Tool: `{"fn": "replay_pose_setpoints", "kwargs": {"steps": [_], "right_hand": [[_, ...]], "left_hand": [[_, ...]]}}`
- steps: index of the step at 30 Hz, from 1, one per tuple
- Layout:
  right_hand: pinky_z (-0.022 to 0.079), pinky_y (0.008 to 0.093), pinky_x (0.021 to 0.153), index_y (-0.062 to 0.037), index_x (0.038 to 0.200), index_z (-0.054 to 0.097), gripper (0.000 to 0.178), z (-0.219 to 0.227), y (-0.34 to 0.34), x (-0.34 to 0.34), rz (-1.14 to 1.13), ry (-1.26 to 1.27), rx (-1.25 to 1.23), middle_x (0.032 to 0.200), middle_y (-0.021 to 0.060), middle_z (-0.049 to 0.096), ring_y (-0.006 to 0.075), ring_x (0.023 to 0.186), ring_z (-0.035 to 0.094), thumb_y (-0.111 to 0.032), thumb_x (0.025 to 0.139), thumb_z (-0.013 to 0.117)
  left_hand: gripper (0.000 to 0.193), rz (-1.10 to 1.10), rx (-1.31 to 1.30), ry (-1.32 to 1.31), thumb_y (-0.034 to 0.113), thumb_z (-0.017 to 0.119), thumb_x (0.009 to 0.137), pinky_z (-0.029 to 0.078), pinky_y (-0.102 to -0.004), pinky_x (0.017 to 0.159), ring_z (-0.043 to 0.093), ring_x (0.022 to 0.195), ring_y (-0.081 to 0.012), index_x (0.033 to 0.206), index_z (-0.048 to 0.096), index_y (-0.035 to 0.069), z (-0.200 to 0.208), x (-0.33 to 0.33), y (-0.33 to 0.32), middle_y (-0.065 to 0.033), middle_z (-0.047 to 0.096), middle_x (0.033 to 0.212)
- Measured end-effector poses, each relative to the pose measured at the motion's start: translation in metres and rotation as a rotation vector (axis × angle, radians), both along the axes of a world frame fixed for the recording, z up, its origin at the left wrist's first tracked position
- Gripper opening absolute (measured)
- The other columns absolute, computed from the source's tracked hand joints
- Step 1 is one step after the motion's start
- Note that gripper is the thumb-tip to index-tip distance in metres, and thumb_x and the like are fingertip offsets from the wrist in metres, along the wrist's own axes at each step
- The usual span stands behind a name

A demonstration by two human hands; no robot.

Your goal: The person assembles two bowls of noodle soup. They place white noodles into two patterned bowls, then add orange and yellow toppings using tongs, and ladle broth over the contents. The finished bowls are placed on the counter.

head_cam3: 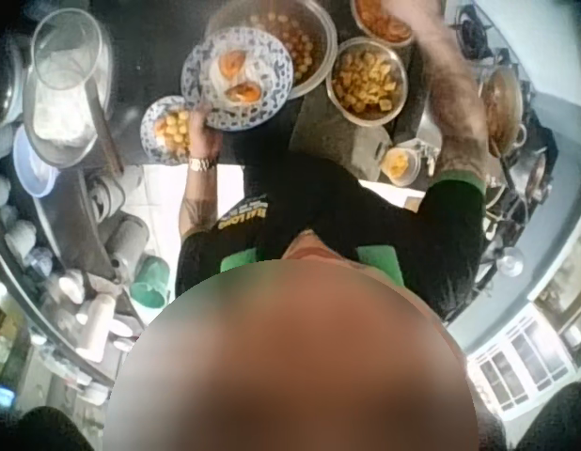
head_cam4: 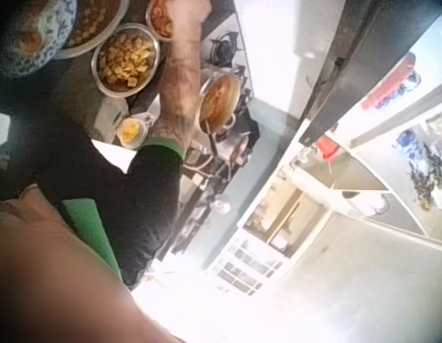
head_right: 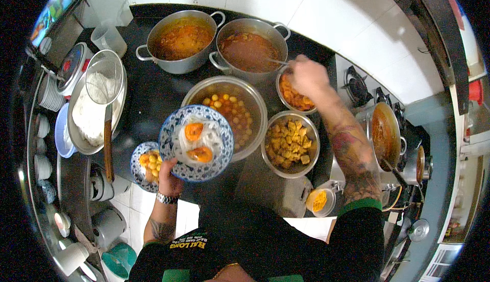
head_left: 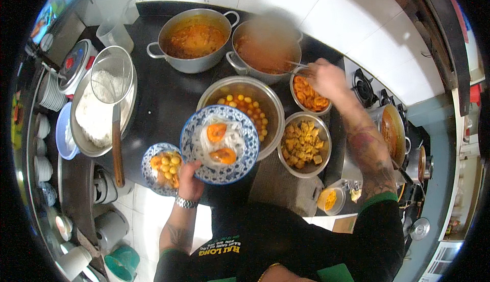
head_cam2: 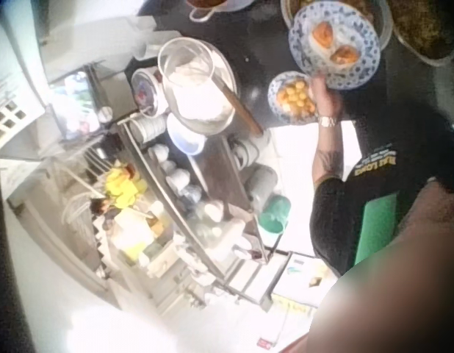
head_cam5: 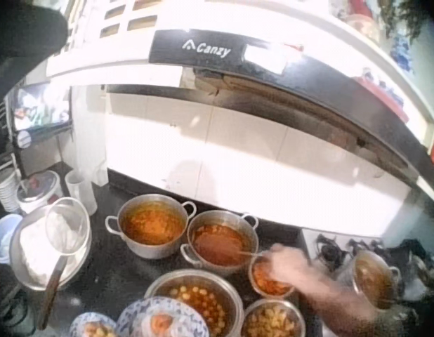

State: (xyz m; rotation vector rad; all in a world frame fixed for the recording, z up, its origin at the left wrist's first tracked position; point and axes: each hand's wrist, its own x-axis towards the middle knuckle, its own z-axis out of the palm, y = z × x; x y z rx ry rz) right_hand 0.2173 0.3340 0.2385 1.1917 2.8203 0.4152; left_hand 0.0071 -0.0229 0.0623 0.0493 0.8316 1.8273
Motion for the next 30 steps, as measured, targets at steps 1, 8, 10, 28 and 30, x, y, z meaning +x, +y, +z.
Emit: {"fn": "replay_pose_setpoints", "kwargs": {"steps": [1, 8, 10, 28, 30], "right_hand": [[0.054, 0.0446, 0.074, -0.0079, 0.11, 0.064, 0.037, -0.017, 0.013, -0.011, 0.019, -0.009, -0.002, 0.102, 0.0138, 0.062, 0.0339, 0.084, 0.065, -0.029, 0.079, 0.066], [0.057, 0.0382, 0.066, -0.0024, 0.104, 0.062, 0.028, -0.101, 0.062, -0.059, 0.167, 0.179, 0.25, 0.098, 0.0134, 0.06, 0.0292, 0.084, 0.065, -0.014, 0.078, 0.062], [0.056, 0.0383, 0.07, -0.0041, 0.111, 0.061, 0.039, -0.107, 0.077, -0.07, 0.086, 0.194, 0.222, 0.099, 0.0124, 0.06, 0.0304, 0.09, 0.064, -0.02, 0.077, 0.069], [0.053, 0.0441, 0.079, -0.0039, 0.102, 0.066, 0.034, -0.035, 0.03, -0.101, -0.105, 0.014, -0.132, 0.104, 0.0185, 0.062, 0.0344, 0.093, 0.064, -0.029, 0.079, 0.067], [0.054, 0.0436, 0.078, -0.0019, 0.101, 0.066, 0.033, -0.055, 0.032, -0.102, -0.094, 0.022, -0.066, 0.103, 0.0189, 0.062, 0.035, 0.09, 0.065, -0.027, 0.079, 0.067]], "left_hand": [[0.052, 0.002, 0.009, 0.02, 0.012, 0.058, 0.081, 0.045, -0.0375, 0.097, 0.056, 0.113, -0.0234, 0.13, 0.046, 0.001, -0.001, -0.001, 0.0, -0.0119, 0.058, 0.124], [0.054, -0.012, -0.062, 0.051, 0.022, 0.058, 0.078, 0.047, -0.0401, 0.095, 0.058, 0.11, -0.0259, 0.127, 0.05, 0.001, -0.004, -0.01, 0.007, -0.0114, 0.06, 0.121], [0.059, -0.03, -0.052, -0.031, 0.015, 0.06, 0.077, 0.046, -0.0372, 0.096, 0.057, 0.113, -0.024, 0.132, 0.044, 0.0, -0.001, -0.012, 0.006, -0.0124, 0.057, 0.125], [0.061, 0.049, -0.053, -0.026, 0.014, 0.061, 0.076, 0.047, -0.0371, 0.096, 0.057, 0.112, -0.0245, 0.132, 0.043, -0.001, 0.0, -0.006, 0.004, -0.0128, 0.058, 0.123], [0.062, 0.047, -0.063, -0.025, 0.015, 0.062, 0.075, 0.047, -0.0372, 0.095, 0.057, 0.113, -0.0246, 0.132, 0.043, -0.001, 0.001, -0.006, 0.005, -0.0131, 0.058, 0.123]]}}
